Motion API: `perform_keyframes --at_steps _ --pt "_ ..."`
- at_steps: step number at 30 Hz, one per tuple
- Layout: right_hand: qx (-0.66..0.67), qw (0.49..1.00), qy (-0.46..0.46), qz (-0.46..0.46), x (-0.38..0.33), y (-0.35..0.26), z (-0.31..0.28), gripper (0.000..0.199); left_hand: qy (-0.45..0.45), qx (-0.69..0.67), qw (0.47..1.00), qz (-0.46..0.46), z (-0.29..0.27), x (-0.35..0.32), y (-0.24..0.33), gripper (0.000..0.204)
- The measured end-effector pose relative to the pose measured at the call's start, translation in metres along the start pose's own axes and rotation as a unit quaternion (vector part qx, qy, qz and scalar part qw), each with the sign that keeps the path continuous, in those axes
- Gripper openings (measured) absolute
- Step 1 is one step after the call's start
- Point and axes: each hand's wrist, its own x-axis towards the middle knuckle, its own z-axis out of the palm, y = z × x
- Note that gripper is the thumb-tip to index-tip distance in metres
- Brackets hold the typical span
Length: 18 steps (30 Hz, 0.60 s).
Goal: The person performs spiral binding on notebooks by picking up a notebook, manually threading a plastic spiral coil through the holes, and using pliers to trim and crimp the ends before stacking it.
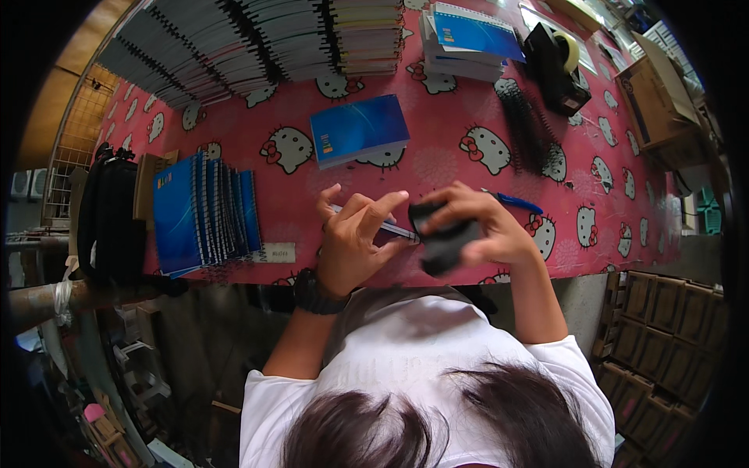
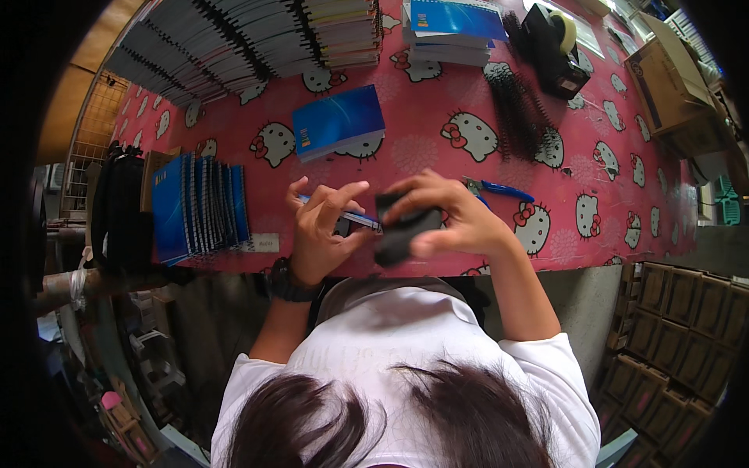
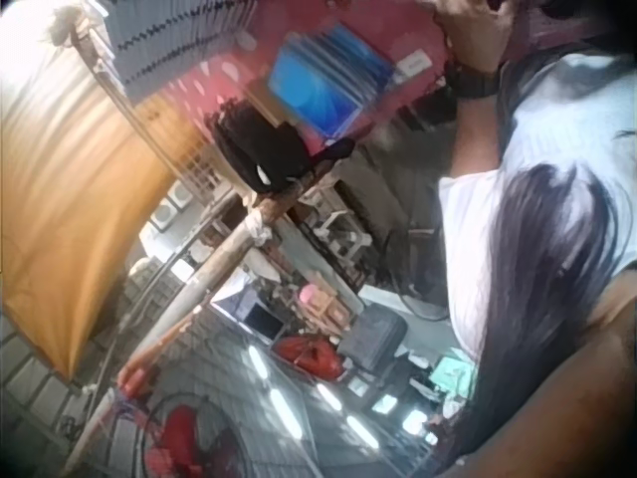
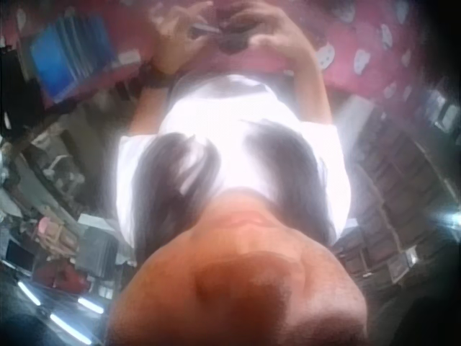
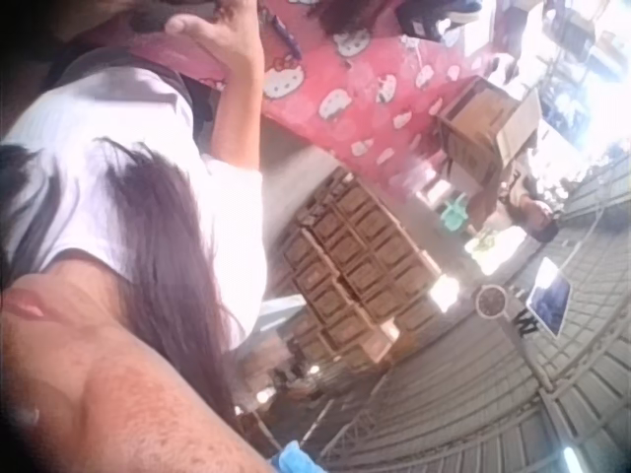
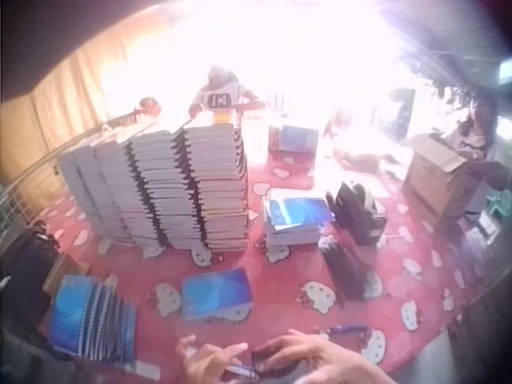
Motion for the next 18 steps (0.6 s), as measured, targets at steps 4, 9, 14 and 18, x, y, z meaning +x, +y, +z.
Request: perform_keyframes --at_steps 4,9,14,18 --pt "-0.06 0.992 0.091 0.065 0.005 0.002 0.003 0.062 -0.003 -0.013 1.0 0.001 0.0 -0.009 -0.003 0.083" --pt "-0.234 0.959 0.125 0.103 0.02 0.008 0.007 0.066 -0.007 0.006 1.0 0.002 -0.005 -0.006 -0.003 0.089" --pt "-0.01 0.997 0.064 0.042 0.016 -0.003 0.014 0.064 0.092 -0.108 0.98 -0.141 -0.007 -0.006 -0.017 0.102" --pt "-0.084 0.989 0.094 0.072 0.017 0.014 0.016 0.069 0.067 -0.416 0.884 -0.204 0.01 -0.024 -0.032 0.086"
